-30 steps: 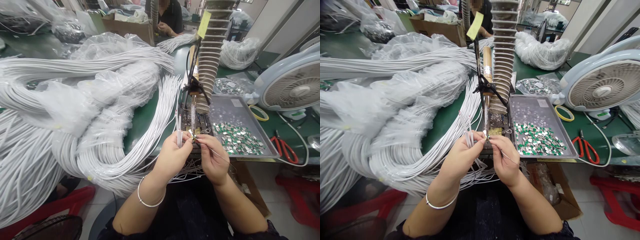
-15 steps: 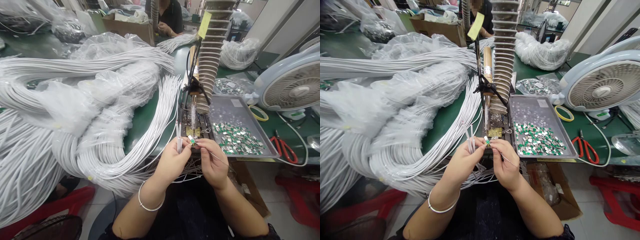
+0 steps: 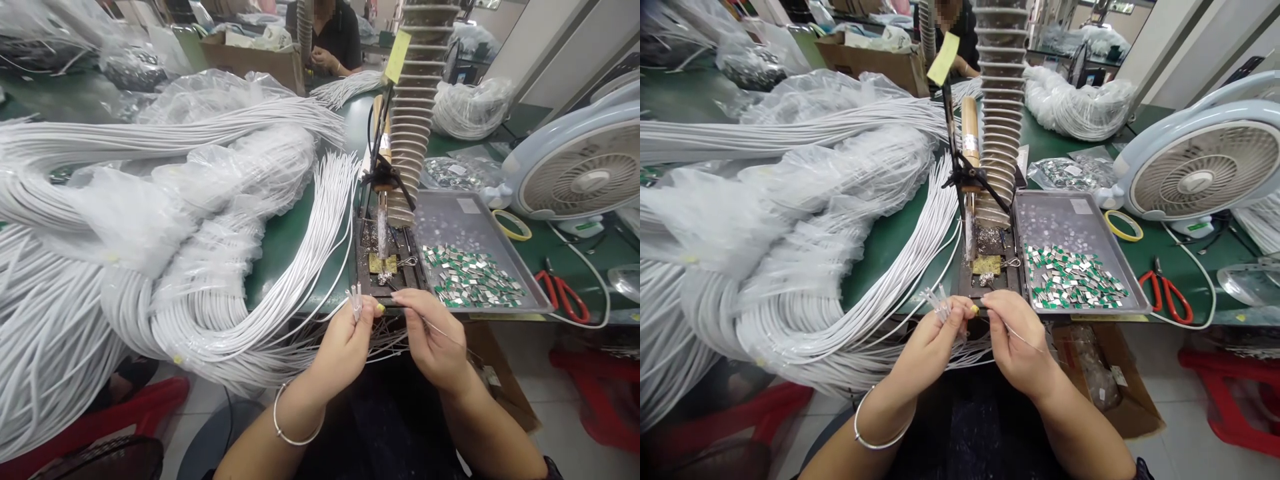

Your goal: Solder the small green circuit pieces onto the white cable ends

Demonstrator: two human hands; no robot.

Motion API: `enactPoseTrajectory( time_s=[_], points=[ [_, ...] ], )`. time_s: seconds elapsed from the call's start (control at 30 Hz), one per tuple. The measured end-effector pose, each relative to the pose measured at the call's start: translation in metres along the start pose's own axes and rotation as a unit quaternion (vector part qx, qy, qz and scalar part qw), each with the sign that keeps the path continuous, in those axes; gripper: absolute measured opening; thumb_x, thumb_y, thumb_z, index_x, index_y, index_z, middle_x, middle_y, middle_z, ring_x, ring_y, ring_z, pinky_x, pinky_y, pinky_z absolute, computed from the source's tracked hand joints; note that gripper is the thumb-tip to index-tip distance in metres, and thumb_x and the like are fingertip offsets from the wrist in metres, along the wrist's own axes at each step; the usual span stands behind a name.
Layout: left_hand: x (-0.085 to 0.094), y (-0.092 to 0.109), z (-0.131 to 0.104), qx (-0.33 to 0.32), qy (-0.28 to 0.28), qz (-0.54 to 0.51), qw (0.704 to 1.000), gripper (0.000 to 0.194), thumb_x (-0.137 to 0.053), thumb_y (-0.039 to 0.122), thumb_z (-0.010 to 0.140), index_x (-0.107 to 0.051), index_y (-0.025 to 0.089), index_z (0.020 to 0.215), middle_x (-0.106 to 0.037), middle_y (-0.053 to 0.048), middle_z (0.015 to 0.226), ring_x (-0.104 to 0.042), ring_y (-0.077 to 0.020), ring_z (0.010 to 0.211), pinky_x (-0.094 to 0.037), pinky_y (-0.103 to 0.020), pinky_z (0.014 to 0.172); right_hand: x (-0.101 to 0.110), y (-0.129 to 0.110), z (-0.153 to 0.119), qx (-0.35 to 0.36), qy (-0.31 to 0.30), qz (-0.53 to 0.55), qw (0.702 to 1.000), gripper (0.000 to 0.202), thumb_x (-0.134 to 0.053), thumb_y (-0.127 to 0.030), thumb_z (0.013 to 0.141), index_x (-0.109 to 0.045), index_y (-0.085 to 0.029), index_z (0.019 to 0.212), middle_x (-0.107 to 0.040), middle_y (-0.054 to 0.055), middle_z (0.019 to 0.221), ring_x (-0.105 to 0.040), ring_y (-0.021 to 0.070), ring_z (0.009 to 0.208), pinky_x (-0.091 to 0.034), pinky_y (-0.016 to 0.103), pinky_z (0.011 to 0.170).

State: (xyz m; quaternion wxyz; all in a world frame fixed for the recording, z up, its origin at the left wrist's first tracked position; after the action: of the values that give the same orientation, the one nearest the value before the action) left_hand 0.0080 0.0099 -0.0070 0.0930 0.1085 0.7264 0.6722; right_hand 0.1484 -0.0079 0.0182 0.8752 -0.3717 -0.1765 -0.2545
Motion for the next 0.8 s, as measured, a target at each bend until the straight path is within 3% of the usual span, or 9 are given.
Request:
enactPoseTrajectory(
  time_s=[0.1,0.2,0.27,0.43,0.57,0.8],
  points=[
    [-0.002,-0.012,0.002,0.035,-0.044,-0.105,0.993,0.029,-0.043,0.043,0.09,-0.054,0.017,0.082,-0.052,-0.001,0.077,-0.034,-0.0077,0.052,-0.033,-0.025,0.052,0.013,0.01,0.005,-0.035,0.037,-0.039,0.998,0.029,-0.047,-0.007,0.085,-0.06,-0.021,0.107,-0.067,0.003,0.085,-0.065,0.0142,0.077,-0.055,0.029,0.073],
    [-0.003,-0.02,0.005,0.048,-0.068,-0.204,0.975,0.022,-0.053,0.041,0.086,-0.052,0.019,0.085,-0.047,0.003,0.071,-0.033,-0.0074,0.054,-0.03,-0.024,0.054,0.029,0.028,0.016,-0.087,0.038,-0.128,0.987,0.022,-0.043,-0.014,0.088,-0.062,-0.021,0.099,-0.066,0.003,0.082,-0.062,0.0142,0.072,-0.052,0.028,0.069],
    [-0.004,-0.023,0.007,0.042,-0.067,-0.254,0.964,0.022,-0.059,0.039,0.083,-0.053,0.019,0.088,-0.045,0.003,0.069,-0.036,-0.0082,0.057,-0.031,-0.025,0.057,0.038,0.042,0.025,-0.108,0.002,-0.212,0.971,0.022,-0.041,-0.018,0.087,-0.063,-0.02,0.092,-0.066,0.005,0.082,-0.062,0.0164,0.074,-0.05,0.03,0.071],
    [-0.007,-0.023,0.01,0.041,-0.05,-0.357,0.932,0.025,-0.065,0.039,0.079,-0.059,0.017,0.086,-0.042,0.003,0.065,-0.037,-0.0087,0.058,-0.032,-0.026,0.06,0.046,0.079,0.043,-0.215,-0.159,-0.326,0.907,0.022,-0.044,-0.019,0.082,-0.063,-0.017,0.091,-0.067,0.01,0.088,-0.061,0.0221,0.081,-0.046,0.033,0.071],
    [-0.007,-0.023,0.01,0.049,-0.059,-0.346,0.935,0.023,-0.066,0.038,0.078,-0.061,0.016,0.085,-0.045,0.002,0.063,-0.04,-0.0096,0.059,-0.031,-0.027,0.061,0.039,0.092,0.052,-0.25,-0.224,-0.357,0.872,0.022,-0.044,-0.02,0.082,-0.064,-0.015,0.091,-0.067,0.012,0.091,-0.062,0.0237,0.082,-0.045,0.033,0.071],
    [-0.006,-0.027,0.01,0.052,-0.056,-0.311,0.947,0.025,-0.067,0.039,0.077,-0.061,0.016,0.084,-0.047,0.003,0.06,-0.04,-0.0089,0.056,-0.028,-0.027,0.059,0.032,0.089,0.053,-0.272,-0.226,-0.341,0.871,0.024,-0.044,-0.02,0.081,-0.063,-0.015,0.095,-0.069,0.012,0.093,-0.063,0.0251,0.084,-0.045,0.034,0.071]
  ],
)
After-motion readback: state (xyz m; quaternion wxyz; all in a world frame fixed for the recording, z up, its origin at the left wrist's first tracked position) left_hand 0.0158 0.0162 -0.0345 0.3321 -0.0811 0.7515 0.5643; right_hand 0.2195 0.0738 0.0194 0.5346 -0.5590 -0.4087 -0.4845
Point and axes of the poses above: each hand's wrist, its own z-axis towards the middle knuckle, its own x-axis out of the back of the hand, y = z × x, the point moved 3 cm from there along z, towards the middle knuckle
